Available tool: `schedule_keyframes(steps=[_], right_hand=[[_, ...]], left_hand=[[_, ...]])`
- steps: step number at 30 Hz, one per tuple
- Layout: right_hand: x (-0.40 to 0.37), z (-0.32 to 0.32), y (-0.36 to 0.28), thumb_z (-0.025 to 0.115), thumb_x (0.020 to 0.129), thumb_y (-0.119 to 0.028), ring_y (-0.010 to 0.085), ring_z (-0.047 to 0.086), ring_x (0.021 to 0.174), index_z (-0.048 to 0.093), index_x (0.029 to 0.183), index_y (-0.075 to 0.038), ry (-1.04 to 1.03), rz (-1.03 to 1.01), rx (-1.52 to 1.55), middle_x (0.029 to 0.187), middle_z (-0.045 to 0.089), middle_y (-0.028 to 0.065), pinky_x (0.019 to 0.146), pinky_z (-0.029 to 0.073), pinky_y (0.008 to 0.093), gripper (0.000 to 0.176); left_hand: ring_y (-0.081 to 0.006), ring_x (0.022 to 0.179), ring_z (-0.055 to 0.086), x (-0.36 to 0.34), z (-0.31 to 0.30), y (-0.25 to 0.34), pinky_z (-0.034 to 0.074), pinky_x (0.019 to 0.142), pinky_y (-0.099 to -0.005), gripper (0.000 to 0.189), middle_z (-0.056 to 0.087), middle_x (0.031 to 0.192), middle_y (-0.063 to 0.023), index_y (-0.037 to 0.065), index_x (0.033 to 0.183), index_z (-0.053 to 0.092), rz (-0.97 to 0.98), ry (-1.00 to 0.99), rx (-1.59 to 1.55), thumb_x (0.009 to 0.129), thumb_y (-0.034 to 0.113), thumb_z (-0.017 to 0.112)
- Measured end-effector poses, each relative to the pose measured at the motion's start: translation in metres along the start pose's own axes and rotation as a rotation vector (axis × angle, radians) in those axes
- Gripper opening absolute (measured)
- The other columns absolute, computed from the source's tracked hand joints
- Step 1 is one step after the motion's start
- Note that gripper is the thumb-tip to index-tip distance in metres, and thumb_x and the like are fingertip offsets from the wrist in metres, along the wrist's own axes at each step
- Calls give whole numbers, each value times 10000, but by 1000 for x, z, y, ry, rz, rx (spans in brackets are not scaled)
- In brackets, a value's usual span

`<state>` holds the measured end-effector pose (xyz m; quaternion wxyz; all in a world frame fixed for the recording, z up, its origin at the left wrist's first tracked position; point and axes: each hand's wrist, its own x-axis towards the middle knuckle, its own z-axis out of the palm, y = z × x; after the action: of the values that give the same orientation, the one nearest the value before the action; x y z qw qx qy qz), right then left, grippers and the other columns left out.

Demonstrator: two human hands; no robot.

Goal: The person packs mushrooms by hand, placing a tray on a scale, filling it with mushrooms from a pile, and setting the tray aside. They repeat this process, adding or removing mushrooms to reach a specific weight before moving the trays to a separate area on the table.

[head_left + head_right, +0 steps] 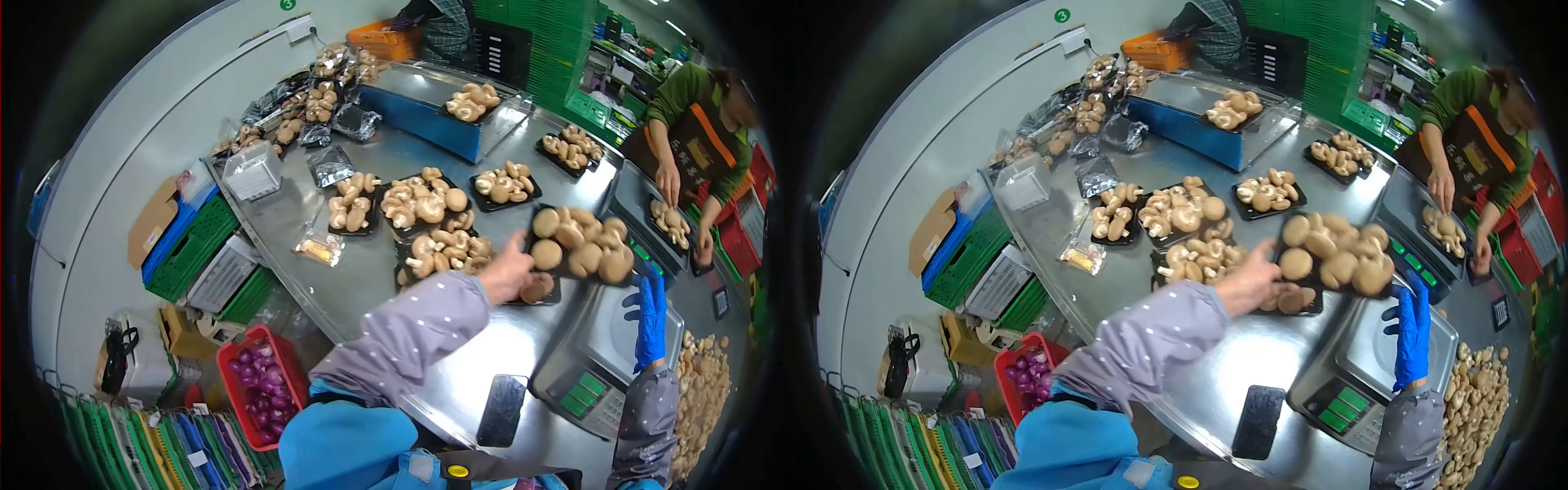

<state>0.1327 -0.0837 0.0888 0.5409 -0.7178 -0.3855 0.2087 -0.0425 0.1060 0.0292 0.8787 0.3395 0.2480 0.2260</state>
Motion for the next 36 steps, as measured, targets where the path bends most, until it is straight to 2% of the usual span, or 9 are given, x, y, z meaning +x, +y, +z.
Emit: schedule_keyframes(steps=[3,6,9,11,15,20,29,32,36], right_hand=[[11,29,1,430,891,-357,75,494,711,392,1261,-102,-109,-14,-10,998,540,20,569,378,190,451],[12,35,10,433,895,-328,76,502,686,427,1226,-89,-103,53,-57,961,557,21,551,379,189,408],[6,32,20,437,896,-307,79,508,643,470,1177,-80,-82,100,-72,886,565,17,530,378,190,362],[-1,21,30,438,895,-312,78,503,629,489,1143,-76,-51,220,-107,844,561,19,525,376,191,346],[-17,0,41,441,893,-318,79,500,610,501,1112,-71,16,304,-170,816,556,20,517,375,195,336],[-38,-21,58,445,895,-306,80,499,561,505,1074,-42,107,394,-209,777,561,32,489,373,198,325],[-43,-33,82,476,885,-275,62,476,575,526,1047,-39,242,541,-212,763,556,13,488,364,196,291],[-43,-35,88,489,882,-247,47,460,574,534,1036,-49,239,530,-201,747,551,-3,489,353,188,254],[-46,-38,90,498,878,-233,36,449,570,537,1029,-56,267,509,-145,737,551,-11,492,344,181,236]], left_hand=[[-295,961,522,-3,-60,60,539,613,-309,583,324,1258,-192,97,1325,180,153,164,100,796,-87,341],[-301,994,510,-4,-127,121,542,647,-320,586,333,1251,-192,78,1323,177,237,127,202,792,-81,365],[-305,994,503,7,-187,163,545,710,-376,559,354,1221,-179,88,1301,204,488,412,157,791,-89,350],[-299,950,518,25,-235,178,554,682,-385,557,361,1202,-175,119,1290,215,584,513,161,789,-101,319],[-297,874,523,59,-288,191,564,613,-385,593,375,1164,-172,167,1283,211,562,698,111,770,-125,277],[-289,989,492,105,-308,190,555,693,-381,574,354,1209,-160,115,1296,213,480,745,37,780,-132,261],[-307,1016,480,154,-326,180,544,740,-426,592,340,1235,-163,103,1302,219,442,738,5,767,-147,254],[-323,1013,475,158,-332,177,543,743,-435,569,355,1191,-181,55,1284,224,458,705,20,757,-156,257],[-371,937,514,162,-358,179,551,769,-393,389,401,1088,-226,-74,1146,319,396,710,61,766,-148,291]])
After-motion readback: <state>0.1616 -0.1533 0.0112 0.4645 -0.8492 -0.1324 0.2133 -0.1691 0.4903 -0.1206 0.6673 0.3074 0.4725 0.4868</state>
